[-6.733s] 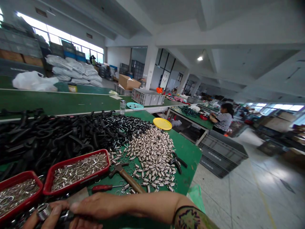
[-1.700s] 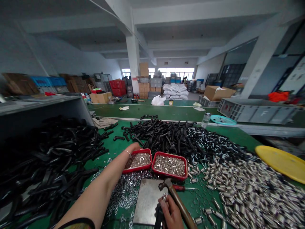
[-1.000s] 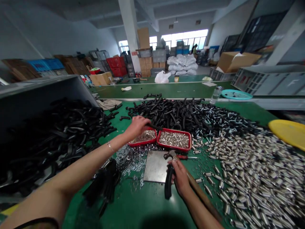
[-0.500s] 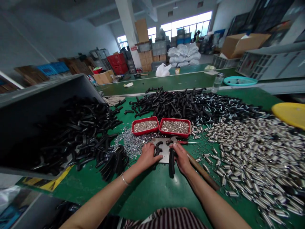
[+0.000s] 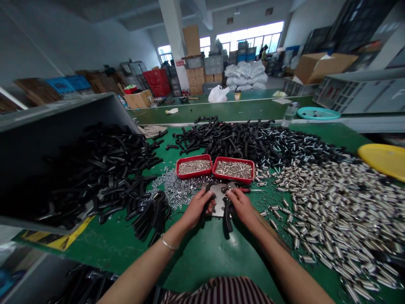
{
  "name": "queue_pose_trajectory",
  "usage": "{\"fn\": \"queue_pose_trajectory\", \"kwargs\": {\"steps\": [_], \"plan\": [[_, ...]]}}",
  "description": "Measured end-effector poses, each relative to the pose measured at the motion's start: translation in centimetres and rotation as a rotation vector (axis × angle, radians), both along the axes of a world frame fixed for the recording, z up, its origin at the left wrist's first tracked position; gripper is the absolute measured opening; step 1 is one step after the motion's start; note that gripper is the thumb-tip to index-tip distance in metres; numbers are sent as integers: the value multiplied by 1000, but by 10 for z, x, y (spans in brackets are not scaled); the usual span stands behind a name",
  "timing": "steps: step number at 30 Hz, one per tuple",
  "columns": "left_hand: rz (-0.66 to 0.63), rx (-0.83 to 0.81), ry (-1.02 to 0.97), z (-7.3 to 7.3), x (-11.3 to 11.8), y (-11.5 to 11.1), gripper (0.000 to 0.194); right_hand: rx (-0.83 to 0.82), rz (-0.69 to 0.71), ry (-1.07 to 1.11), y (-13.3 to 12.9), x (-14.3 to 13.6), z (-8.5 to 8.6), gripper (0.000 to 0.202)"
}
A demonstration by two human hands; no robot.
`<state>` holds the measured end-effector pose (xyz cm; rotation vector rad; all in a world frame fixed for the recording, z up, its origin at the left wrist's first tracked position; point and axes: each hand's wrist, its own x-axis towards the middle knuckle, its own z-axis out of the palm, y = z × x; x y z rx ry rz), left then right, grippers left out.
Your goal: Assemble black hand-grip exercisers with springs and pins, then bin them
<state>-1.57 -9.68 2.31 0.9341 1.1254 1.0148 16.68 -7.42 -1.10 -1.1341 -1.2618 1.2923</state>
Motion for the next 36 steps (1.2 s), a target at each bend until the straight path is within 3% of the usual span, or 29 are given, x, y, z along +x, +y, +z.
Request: {"fn": "queue_pose_trajectory", "kwargs": {"steps": [3,6,12,15,20,25,31,36], "plan": [[-34,11,68,5,6,4,44,237,-3,-341,7,-2,21,33],[-62,64,129,5,10,7,43,293,28,-482,11,-4,37,29],[-119,115,167,3,7,11,44,343,120,-625,13,-6,42,25],[-132,145,240,8,7,11,43,338,102,-644,12,-9,37,27],[-94,225,373,12,9,13,39,326,-105,-620,3,-16,32,30],[-109,252,407,10,7,12,39,325,-71,-635,-1,-14,34,28],[-136,198,253,9,5,8,41,310,36,-637,1,-12,44,27],[-131,238,321,11,2,10,37,264,-120,-586,-8,-17,39,28]]}}
